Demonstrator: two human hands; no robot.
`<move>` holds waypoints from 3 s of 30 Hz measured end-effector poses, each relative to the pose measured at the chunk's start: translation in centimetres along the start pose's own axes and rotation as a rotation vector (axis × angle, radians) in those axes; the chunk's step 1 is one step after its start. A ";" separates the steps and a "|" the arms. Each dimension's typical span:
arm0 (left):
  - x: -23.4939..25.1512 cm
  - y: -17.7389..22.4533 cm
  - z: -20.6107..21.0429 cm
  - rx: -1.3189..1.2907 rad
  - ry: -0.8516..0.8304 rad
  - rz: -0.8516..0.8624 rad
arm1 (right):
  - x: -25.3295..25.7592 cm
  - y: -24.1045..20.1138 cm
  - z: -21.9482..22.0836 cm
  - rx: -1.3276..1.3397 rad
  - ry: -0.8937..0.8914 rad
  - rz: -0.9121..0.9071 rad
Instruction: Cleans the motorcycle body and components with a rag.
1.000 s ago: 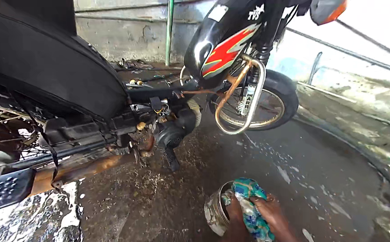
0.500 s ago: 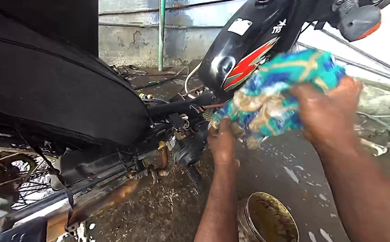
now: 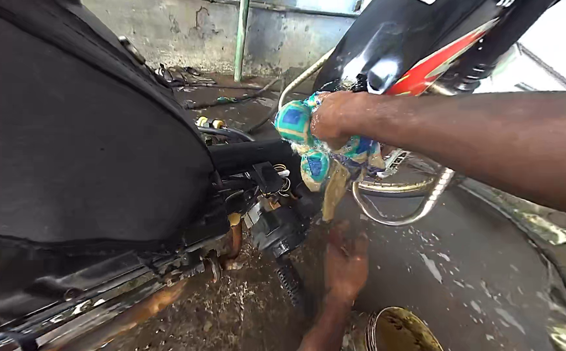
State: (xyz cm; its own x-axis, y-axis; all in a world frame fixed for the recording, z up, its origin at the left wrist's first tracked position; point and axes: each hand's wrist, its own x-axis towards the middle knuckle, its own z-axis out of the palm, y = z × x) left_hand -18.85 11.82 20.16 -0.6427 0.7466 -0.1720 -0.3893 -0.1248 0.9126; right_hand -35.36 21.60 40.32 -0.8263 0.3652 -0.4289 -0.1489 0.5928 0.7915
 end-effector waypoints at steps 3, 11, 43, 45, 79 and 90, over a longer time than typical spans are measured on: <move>1.6 -1.8 0.5 0.130 -0.086 0.038 | 2.3 0.3 -2.1 0.143 -0.107 0.151; 3.7 -1.5 -0.5 0.031 -0.087 0.055 | 2.4 0.3 3.1 0.099 0.233 -0.054; 5.5 2.4 0.0 -0.528 0.181 -0.088 | 0.4 -1.4 4.3 0.315 0.242 0.096; 5.4 2.7 -0.5 -0.550 0.174 -0.104 | 2.3 0.0 1.4 0.405 0.145 0.082; 2.7 3.7 -0.3 -0.589 0.293 0.059 | -6.7 2.9 -0.3 0.912 0.867 -0.262; -1.2 7.2 -4.1 -0.829 0.823 0.652 | 5.3 -6.2 -9.7 0.784 0.355 -0.376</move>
State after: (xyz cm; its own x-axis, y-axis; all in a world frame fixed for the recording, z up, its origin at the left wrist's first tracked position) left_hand -23.61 7.35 25.44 -0.9569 -0.1727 -0.2334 0.0443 -0.8812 0.4706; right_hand -44.03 12.93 37.39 -0.9349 -0.1118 -0.3368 -0.1376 0.9890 0.0536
